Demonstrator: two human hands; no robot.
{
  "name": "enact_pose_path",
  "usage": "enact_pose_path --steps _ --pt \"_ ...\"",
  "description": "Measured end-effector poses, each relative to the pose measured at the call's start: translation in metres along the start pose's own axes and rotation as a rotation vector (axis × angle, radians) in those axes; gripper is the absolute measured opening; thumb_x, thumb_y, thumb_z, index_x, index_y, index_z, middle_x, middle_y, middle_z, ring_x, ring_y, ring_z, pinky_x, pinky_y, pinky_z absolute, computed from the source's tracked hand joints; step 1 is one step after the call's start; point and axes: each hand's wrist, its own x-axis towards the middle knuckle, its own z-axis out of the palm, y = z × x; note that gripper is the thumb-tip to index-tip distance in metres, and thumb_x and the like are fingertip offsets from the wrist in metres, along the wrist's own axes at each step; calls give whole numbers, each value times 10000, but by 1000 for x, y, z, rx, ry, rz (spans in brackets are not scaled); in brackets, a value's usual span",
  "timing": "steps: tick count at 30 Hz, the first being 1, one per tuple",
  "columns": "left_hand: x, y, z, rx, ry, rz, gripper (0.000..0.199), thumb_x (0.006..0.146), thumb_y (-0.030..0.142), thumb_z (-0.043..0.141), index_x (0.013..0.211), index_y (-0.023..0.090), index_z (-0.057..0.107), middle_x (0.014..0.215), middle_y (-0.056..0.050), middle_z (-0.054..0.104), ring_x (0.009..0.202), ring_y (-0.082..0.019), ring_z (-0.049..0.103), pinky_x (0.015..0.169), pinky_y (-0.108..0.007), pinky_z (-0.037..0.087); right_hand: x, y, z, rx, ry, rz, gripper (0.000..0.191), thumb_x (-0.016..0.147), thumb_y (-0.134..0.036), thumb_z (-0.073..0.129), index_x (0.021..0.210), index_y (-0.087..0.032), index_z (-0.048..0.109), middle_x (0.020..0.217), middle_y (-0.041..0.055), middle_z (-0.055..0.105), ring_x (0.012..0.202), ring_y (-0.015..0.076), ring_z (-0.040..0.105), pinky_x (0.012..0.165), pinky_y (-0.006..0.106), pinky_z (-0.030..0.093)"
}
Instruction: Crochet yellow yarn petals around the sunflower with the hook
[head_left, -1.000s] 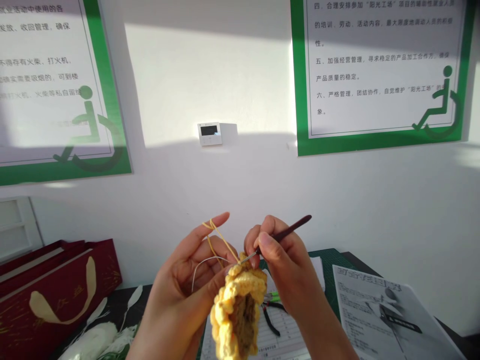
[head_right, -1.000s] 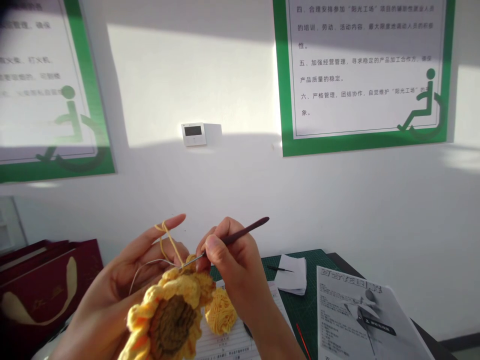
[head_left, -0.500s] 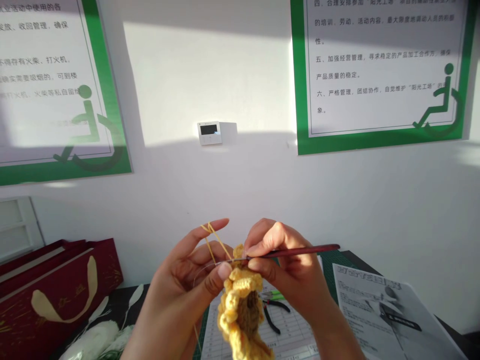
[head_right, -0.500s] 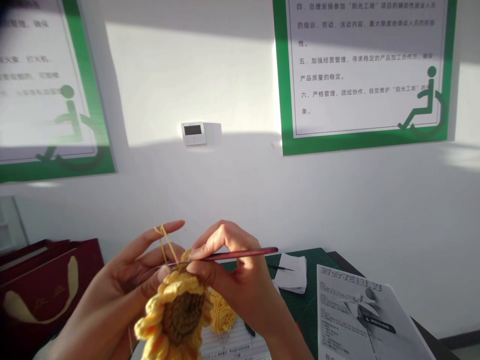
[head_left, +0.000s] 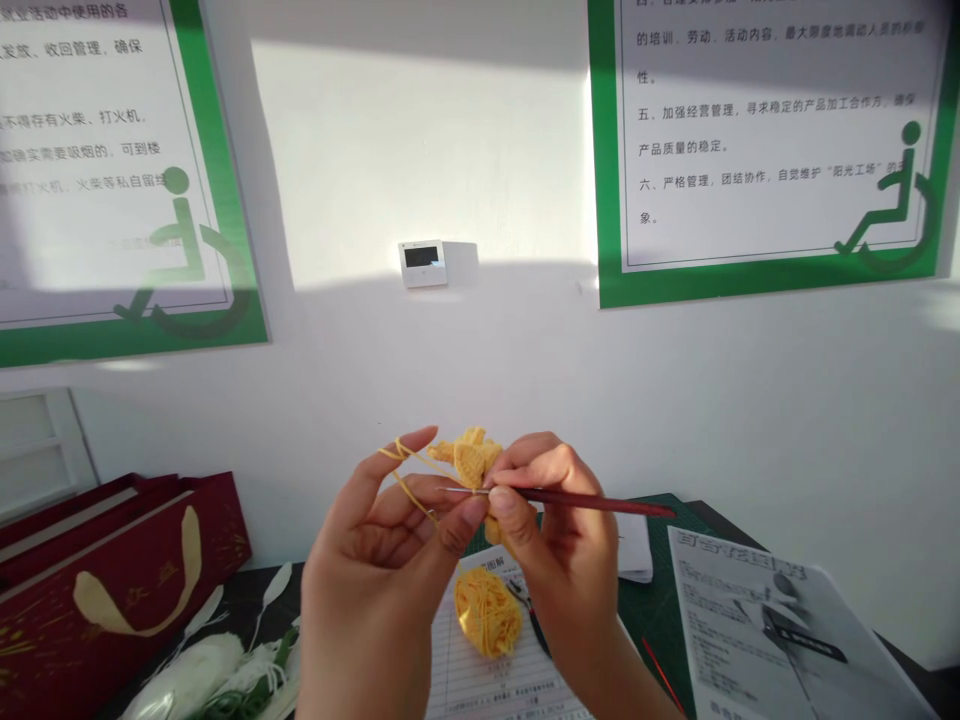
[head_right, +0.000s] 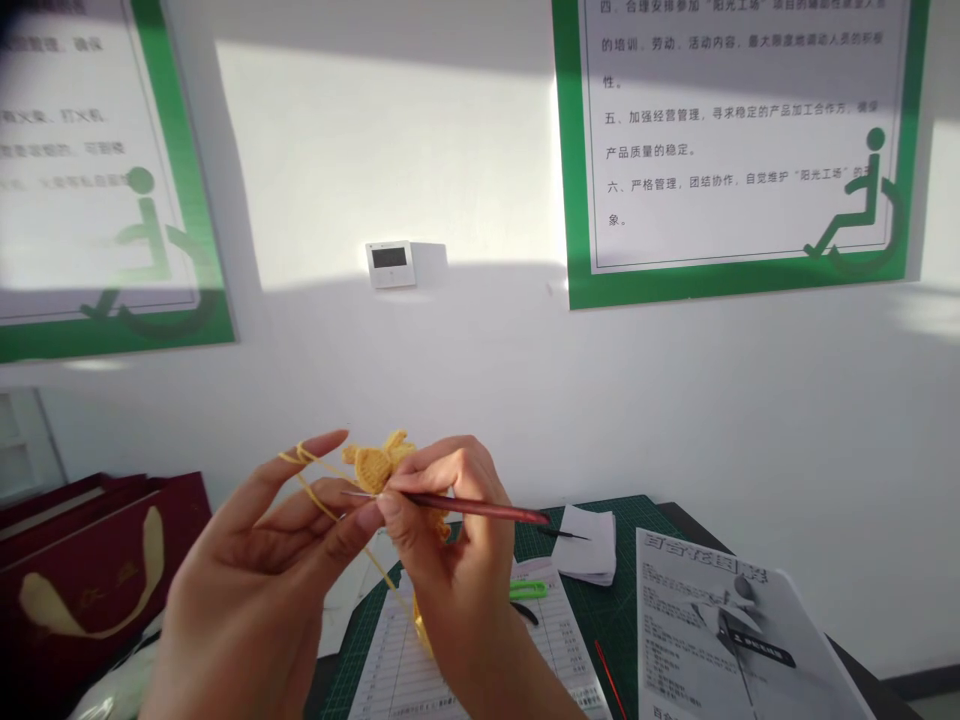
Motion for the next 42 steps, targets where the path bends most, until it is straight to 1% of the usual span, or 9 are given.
enact_pose_path --steps 4,8,13,21,25,29,38,40,42 --pt "6 4 -3 -89 -61 -142 569 653 66 928 1182 180 749 689 6 779 723 -147 749 838 -248 610 2 6 -1 95 13 -4 92 955 -168 675 945 -259 676 915 19 647 917 194 630 825 367 510" --pt "7 6 -7 -92 -101 -213 617 681 83 922 1254 177 715 749 -26 795 792 -183 767 877 -302 611 7 1 -5 128 -3 49 60 961 -204 683 921 -249 683 912 17 666 895 182 644 816 349 508" --pt "7 5 -9 -75 -121 -215 633 698 94 916 1289 174 704 746 -13 779 798 -190 770 887 -312 609 11 -1 -7 201 -33 127 80 980 -249 668 903 -233 681 893 14 667 867 170 648 803 328 515" --pt "7 5 -10 -54 -112 -192 622 676 81 924 1262 172 739 751 -24 796 842 -200 785 861 -265 617 12 2 -11 224 -45 207 147 1008 -319 627 895 -225 642 856 3 664 802 136 629 745 268 531" --pt "9 6 -14 -59 -191 -180 568 721 87 901 1250 233 756 771 -33 808 806 -176 770 817 -247 620 13 1 -12 214 -56 226 161 1010 -345 622 899 -230 637 840 3 671 773 138 638 700 261 535" --pt "10 6 -18 -63 -231 -149 493 741 93 885 1192 261 780 787 -40 811 794 -182 767 788 -248 622 13 -1 -15 136 -42 202 144 1023 -317 598 909 -236 634 831 6 702 788 148 668 739 282 550" --pt "13 4 -18 -45 -235 -206 538 752 93 884 1256 213 736 772 -37 794 770 -168 750 801 -254 618 13 -3 -16 103 -27 166 155 1046 -318 548 925 -248 617 822 6 709 760 154 656 729 307 535" --pt "12 5 -18 -46 -220 -202 545 742 89 890 1253 211 742 763 -32 792 764 -160 749 793 -238 615 13 -2 -20 89 -54 125 99 1024 -287 590 940 -259 633 855 6 697 785 162 660 729 322 537" --pt "10 7 -17 -46 -190 -182 555 722 80 899 1240 222 756 762 -22 795 763 -153 751 787 -222 613 16 -2 -25 25 -147 13 53 979 -228 656 951 -274 656 889 9 694 817 178 664 735 349 542"
